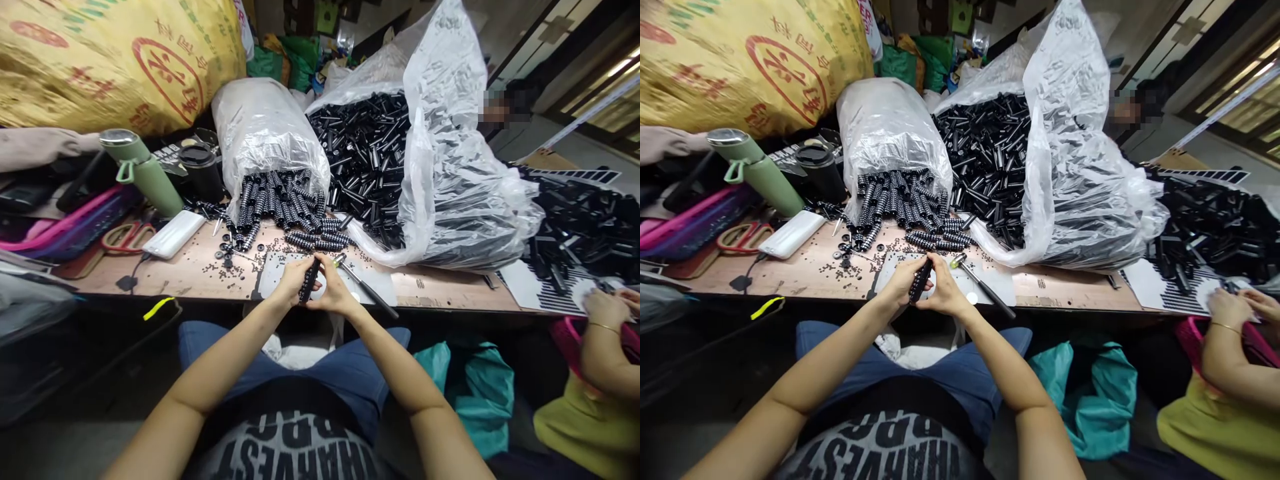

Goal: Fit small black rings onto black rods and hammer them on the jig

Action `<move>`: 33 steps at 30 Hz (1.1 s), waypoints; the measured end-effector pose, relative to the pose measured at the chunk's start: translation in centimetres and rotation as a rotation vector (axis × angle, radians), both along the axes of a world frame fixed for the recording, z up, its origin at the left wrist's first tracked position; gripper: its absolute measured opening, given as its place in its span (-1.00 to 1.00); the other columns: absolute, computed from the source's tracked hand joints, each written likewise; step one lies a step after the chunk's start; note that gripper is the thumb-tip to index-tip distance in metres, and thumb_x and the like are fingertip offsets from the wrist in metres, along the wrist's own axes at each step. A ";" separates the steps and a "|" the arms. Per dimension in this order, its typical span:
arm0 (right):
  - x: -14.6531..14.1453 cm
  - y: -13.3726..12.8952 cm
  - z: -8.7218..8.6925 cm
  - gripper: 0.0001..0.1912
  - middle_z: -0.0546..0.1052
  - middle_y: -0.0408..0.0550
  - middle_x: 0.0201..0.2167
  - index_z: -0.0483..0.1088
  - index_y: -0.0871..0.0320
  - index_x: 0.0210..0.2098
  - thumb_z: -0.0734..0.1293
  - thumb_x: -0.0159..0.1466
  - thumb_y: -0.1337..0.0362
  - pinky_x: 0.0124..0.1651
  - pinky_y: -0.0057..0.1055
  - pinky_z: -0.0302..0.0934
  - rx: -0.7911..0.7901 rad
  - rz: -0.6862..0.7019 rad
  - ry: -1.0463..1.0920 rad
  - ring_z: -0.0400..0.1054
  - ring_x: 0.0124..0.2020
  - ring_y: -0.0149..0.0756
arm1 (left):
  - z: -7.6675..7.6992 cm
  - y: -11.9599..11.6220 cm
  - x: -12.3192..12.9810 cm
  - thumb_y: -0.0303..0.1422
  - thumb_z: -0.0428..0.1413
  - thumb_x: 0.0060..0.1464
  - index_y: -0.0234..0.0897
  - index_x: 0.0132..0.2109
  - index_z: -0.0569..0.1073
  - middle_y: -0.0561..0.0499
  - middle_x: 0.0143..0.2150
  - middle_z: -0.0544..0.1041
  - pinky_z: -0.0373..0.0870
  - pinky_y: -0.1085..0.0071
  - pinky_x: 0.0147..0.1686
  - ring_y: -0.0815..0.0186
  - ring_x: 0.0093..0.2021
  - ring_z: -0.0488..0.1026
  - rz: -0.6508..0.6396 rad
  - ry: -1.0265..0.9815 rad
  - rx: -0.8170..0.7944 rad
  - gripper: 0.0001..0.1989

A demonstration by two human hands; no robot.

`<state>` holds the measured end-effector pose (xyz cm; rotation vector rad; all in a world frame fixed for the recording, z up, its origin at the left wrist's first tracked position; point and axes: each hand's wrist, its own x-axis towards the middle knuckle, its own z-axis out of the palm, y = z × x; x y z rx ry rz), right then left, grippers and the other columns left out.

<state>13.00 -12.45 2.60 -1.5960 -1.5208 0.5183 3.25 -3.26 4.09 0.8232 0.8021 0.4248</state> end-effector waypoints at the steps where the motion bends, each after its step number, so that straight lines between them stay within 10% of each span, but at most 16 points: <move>1: 0.0 -0.1 -0.2 0.14 0.06 0.17 0.26 -0.11 0.15 0.31 0.51 -0.16 0.31 0.33 -0.09 -0.03 -0.010 -0.006 0.021 -0.05 0.31 0.00 | -0.2 0.0 0.2 -0.14 0.19 0.03 -0.38 -0.31 0.42 0.09 -0.60 0.38 0.31 0.53 -0.72 0.42 -0.70 0.35 -0.004 0.010 -0.002 -0.67; 7: -0.1 -0.2 -1.8 0.15 0.07 0.21 0.26 -0.11 0.21 0.30 0.50 -0.19 0.31 0.34 -0.06 -0.11 -0.023 -0.100 -0.058 -0.07 0.31 0.02 | -2.8 0.0 1.2 -0.12 0.10 0.12 -0.38 -0.21 0.49 0.00 -0.49 0.44 0.43 0.40 -0.54 0.37 -0.59 0.41 -0.068 0.035 0.157 -0.64; 13: 0.6 -0.7 -4.9 -0.01 0.10 0.30 0.24 -0.06 0.30 0.29 0.45 -0.04 0.28 0.32 0.01 -0.11 -0.086 -0.279 -0.180 -0.06 0.30 0.06 | -7.2 -0.8 0.9 -0.41 0.10 0.07 -0.35 0.18 0.36 -0.17 -0.13 0.42 0.38 0.20 -0.06 0.18 -0.12 0.40 -0.225 0.217 1.279 -0.51; 18: 4.8 -4.6 -4.6 -0.43 0.26 0.28 0.13 0.22 0.21 0.10 0.38 0.17 0.14 0.18 0.05 0.01 -0.291 -0.586 -0.423 0.08 0.18 0.09 | -8.5 0.1 -0.3 -0.47 -0.08 0.23 -0.30 0.09 0.41 -0.16 -0.18 0.47 0.33 0.24 -0.11 0.22 -0.17 0.40 -0.426 0.288 1.734 -0.66; 21: 6.3 -7.2 -3.0 -0.76 0.43 0.21 -0.16 0.33 0.21 -0.16 0.22 0.33 0.15 -0.01 -0.15 0.15 -0.532 -0.704 -0.494 0.28 -0.05 -0.01 | -8.3 0.6 -1.0 -0.43 -0.09 0.25 -0.27 0.08 0.42 -0.18 -0.14 0.51 0.22 0.12 -0.04 0.15 -0.12 0.40 -0.424 0.371 1.890 -0.68; 33: 0.4 -8.9 0.2 -0.60 0.38 -0.09 -0.56 0.25 0.08 -0.32 -0.05 0.41 0.03 -0.40 -0.42 0.00 -0.507 -0.540 -0.252 0.30 -0.53 -0.24 | -9.0 -2.5 -0.4 -0.36 -0.15 0.26 -0.46 0.26 0.22 -0.33 0.21 0.33 0.00 -0.01 0.21 0.03 0.24 0.21 -0.451 0.563 1.958 -0.53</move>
